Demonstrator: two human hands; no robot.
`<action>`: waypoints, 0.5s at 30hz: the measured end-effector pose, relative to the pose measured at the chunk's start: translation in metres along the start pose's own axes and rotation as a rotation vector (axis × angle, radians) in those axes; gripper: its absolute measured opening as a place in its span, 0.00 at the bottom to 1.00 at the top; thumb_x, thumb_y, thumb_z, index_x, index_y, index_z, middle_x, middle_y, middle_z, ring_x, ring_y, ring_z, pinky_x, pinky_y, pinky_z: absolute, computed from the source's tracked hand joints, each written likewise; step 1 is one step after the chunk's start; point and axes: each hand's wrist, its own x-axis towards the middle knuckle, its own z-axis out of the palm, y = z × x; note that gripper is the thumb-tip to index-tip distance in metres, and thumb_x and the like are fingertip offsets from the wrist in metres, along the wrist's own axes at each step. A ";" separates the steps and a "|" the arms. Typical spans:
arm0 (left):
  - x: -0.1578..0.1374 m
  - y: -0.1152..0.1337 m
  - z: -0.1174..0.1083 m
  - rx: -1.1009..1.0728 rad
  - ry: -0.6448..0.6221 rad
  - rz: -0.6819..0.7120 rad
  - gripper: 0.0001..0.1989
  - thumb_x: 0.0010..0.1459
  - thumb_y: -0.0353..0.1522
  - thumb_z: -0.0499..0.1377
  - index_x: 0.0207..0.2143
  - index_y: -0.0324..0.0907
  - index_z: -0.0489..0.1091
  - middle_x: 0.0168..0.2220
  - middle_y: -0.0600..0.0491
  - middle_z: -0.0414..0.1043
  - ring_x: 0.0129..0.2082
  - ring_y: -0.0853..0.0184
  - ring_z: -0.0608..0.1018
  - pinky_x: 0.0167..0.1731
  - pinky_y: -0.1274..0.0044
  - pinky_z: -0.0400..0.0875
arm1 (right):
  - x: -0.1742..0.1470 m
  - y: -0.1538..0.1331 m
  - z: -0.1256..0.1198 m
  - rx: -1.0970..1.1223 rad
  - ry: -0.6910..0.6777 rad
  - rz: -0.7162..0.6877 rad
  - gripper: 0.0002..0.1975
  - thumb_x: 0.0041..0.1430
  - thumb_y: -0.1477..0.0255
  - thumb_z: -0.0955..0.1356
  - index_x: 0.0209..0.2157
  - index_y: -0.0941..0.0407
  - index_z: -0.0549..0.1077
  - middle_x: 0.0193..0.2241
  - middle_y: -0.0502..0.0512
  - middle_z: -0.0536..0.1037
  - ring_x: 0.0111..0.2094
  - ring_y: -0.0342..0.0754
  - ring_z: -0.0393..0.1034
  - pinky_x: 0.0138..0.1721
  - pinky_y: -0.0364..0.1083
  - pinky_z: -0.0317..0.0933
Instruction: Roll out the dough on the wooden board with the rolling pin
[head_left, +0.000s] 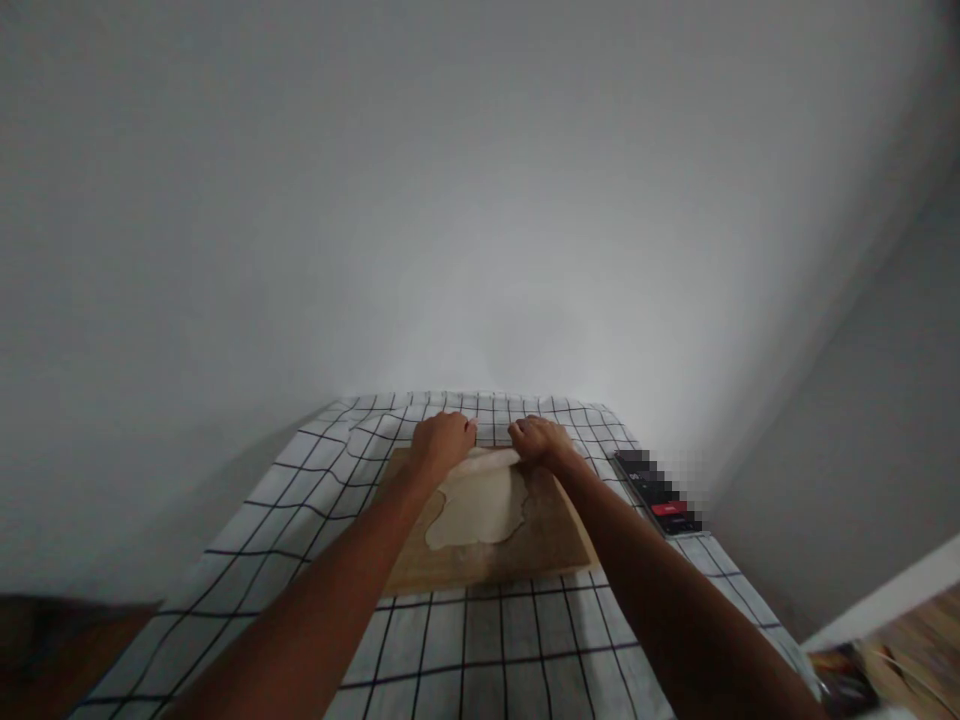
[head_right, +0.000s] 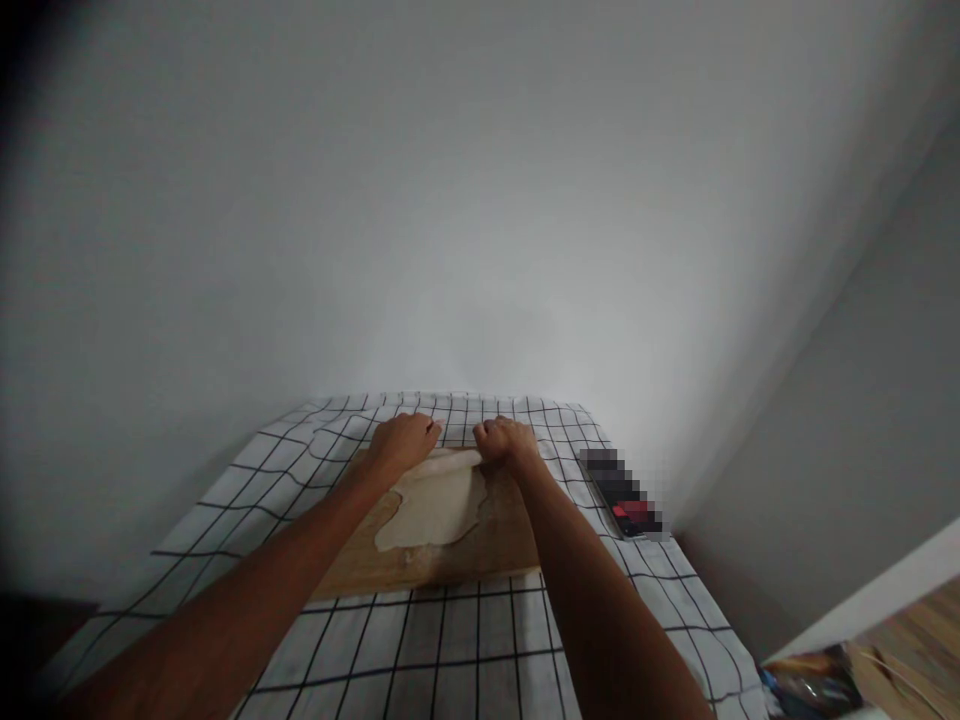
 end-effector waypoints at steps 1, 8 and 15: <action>0.000 -0.001 0.002 0.011 0.021 0.006 0.26 0.67 0.43 0.44 0.43 0.39 0.78 0.43 0.40 0.80 0.45 0.56 0.80 0.44 0.69 0.70 | 0.000 0.000 0.000 0.015 0.005 0.008 0.19 0.72 0.64 0.55 0.51 0.52 0.72 0.49 0.61 0.76 0.49 0.53 0.71 0.47 0.52 0.64; -0.011 0.002 0.009 -0.014 0.073 0.023 0.24 0.67 0.40 0.43 0.44 0.39 0.76 0.44 0.40 0.79 0.45 0.56 0.79 0.45 0.67 0.69 | -0.020 -0.001 -0.002 0.112 0.012 0.065 0.22 0.72 0.65 0.52 0.49 0.51 0.74 0.52 0.57 0.76 0.51 0.52 0.71 0.47 0.51 0.64; -0.038 0.011 0.006 -0.059 0.136 -0.044 0.23 0.66 0.41 0.46 0.51 0.39 0.73 0.50 0.39 0.76 0.52 0.51 0.75 0.51 0.61 0.65 | -0.064 -0.009 -0.005 0.059 0.078 0.058 0.19 0.72 0.67 0.54 0.51 0.51 0.73 0.52 0.56 0.77 0.52 0.52 0.70 0.49 0.50 0.63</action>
